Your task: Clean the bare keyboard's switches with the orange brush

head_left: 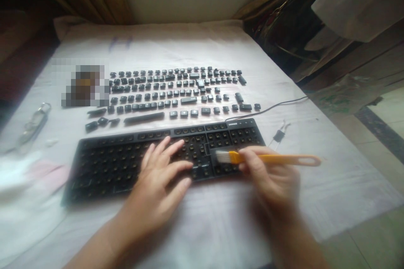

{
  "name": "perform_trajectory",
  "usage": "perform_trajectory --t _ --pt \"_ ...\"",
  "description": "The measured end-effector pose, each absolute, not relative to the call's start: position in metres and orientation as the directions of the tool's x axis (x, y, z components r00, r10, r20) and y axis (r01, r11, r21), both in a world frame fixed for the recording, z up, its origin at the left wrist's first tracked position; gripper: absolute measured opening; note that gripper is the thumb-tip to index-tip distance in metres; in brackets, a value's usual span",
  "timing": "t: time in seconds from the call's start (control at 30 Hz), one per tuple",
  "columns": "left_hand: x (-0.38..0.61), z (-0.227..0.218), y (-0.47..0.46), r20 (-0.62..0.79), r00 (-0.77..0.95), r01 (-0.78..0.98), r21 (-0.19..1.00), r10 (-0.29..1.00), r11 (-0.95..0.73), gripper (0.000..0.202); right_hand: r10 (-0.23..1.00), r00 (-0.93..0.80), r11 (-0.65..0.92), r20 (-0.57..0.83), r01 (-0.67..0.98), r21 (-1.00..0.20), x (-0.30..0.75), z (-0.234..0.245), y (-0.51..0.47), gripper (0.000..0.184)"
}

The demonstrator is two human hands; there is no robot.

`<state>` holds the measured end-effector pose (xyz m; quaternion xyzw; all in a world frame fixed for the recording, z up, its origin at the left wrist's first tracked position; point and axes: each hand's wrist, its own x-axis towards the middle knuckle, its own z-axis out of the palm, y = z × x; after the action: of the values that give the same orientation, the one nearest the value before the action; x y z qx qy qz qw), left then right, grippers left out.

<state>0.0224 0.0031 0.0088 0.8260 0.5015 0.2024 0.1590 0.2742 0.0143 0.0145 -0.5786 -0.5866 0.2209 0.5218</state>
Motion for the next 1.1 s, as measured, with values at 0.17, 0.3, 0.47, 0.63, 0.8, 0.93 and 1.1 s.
perform_trajectory --t 0.17,0.3,0.47,0.63,0.8,0.93,1.1 --pt "0.021 0.012 -0.003 0.222 0.455 0.753 0.420 0.862 -0.506 0.029 0.911 0.214 0.228 0.353 0.453 -0.862 0.275 0.014 0.014 0.016" --pt "0.024 0.012 -0.010 0.312 0.447 0.742 0.395 0.838 -0.543 0.032 0.910 0.236 0.216 0.341 0.433 -0.875 0.273 0.014 0.011 0.017" --pt "0.026 0.009 -0.011 0.346 0.448 0.742 0.370 0.824 -0.559 0.032 0.902 0.096 0.345 0.421 0.427 -0.836 0.267 0.013 0.009 0.010" --pt "0.024 0.007 -0.012 0.362 0.461 0.746 0.337 0.810 -0.575 0.036 0.868 -0.202 0.490 0.453 0.483 -0.725 0.265 0.019 0.017 0.015" --pt "0.023 0.004 -0.015 0.366 0.457 0.744 0.341 0.811 -0.574 0.035 0.827 -0.372 0.562 0.423 0.504 -0.656 0.266 0.030 0.026 0.012" --pt "0.023 0.001 -0.017 0.365 0.451 0.756 0.328 0.815 -0.566 0.037 0.802 -0.435 0.593 0.410 0.491 -0.638 0.259 0.034 0.031 0.011" --pt "0.023 0.000 -0.019 0.355 0.448 0.769 0.315 0.820 -0.556 0.041 0.780 -0.434 0.623 0.451 0.476 -0.620 0.247 0.035 0.030 0.011"
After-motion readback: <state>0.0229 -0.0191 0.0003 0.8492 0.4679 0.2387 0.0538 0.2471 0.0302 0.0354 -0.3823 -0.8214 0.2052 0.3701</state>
